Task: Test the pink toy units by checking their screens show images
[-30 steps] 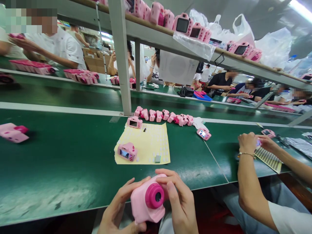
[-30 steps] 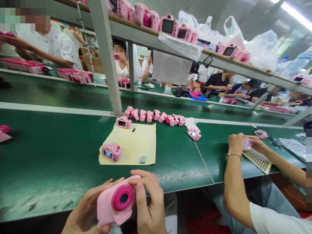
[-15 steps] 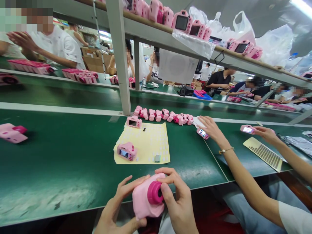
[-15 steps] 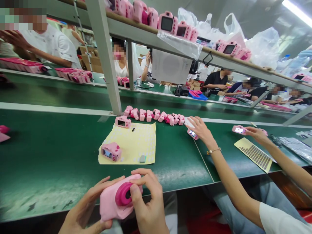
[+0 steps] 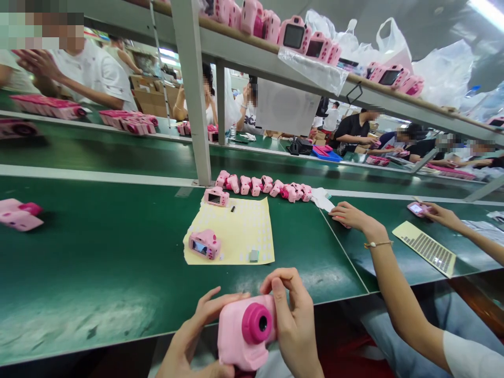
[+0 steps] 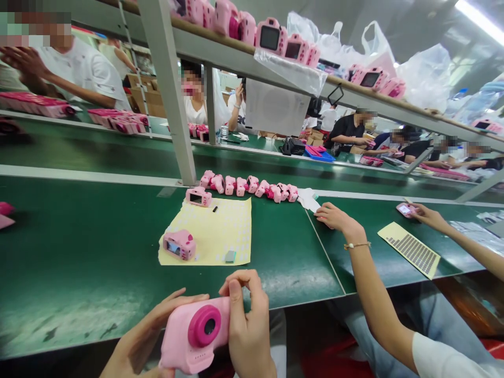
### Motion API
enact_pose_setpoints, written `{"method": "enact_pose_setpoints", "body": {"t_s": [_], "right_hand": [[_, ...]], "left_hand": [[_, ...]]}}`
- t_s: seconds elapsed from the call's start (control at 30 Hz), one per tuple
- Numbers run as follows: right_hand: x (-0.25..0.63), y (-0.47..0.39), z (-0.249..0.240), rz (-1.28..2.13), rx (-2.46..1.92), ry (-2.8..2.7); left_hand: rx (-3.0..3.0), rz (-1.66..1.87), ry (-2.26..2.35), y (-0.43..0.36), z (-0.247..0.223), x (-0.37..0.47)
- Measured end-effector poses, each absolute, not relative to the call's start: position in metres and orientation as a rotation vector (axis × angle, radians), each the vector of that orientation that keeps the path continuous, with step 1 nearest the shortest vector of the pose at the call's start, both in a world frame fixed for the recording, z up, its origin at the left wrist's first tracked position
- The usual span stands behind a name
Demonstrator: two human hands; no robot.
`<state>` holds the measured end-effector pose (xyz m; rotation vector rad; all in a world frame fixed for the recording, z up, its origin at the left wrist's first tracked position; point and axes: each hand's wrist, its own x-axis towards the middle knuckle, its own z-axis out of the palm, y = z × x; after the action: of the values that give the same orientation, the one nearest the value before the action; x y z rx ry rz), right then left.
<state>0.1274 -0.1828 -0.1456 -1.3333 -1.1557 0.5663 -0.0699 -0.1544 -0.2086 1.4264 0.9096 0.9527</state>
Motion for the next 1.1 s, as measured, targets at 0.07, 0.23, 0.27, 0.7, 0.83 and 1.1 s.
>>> {"method": "enact_pose_setpoints", "body": {"t_s": [0.07, 0.23, 0.27, 0.7, 0.83, 1.1], "right_hand": [[0.132, -0.187, -0.145, 0.614, -1.308, -1.173], [0.136, -0.197, -0.142, 0.713, -1.216, -1.352], [0.134, -0.198, -0.142, 0.724, -1.197, -1.362], [0.135, -0.196, -0.145, 0.776, -1.111, -1.395], [0.129, -0.197, -0.148, 0.754, -1.095, -1.332], [0.129, -0.192, -0.143, 0.636, -1.114, -1.394]], "left_hand": [[1.419, 0.970, 0.876, -0.154, -0.210, -0.070], [1.410, 1.005, 0.879, -0.152, -0.215, -0.071], [1.414, 1.016, 0.888, -0.151, -0.216, -0.071], [1.017, 1.179, 0.945, -0.159, -0.179, -0.046], [1.045, 1.158, 0.982, -0.160, -0.173, -0.045], [1.173, 1.163, 1.019, -0.159, -0.174, -0.046]]}}
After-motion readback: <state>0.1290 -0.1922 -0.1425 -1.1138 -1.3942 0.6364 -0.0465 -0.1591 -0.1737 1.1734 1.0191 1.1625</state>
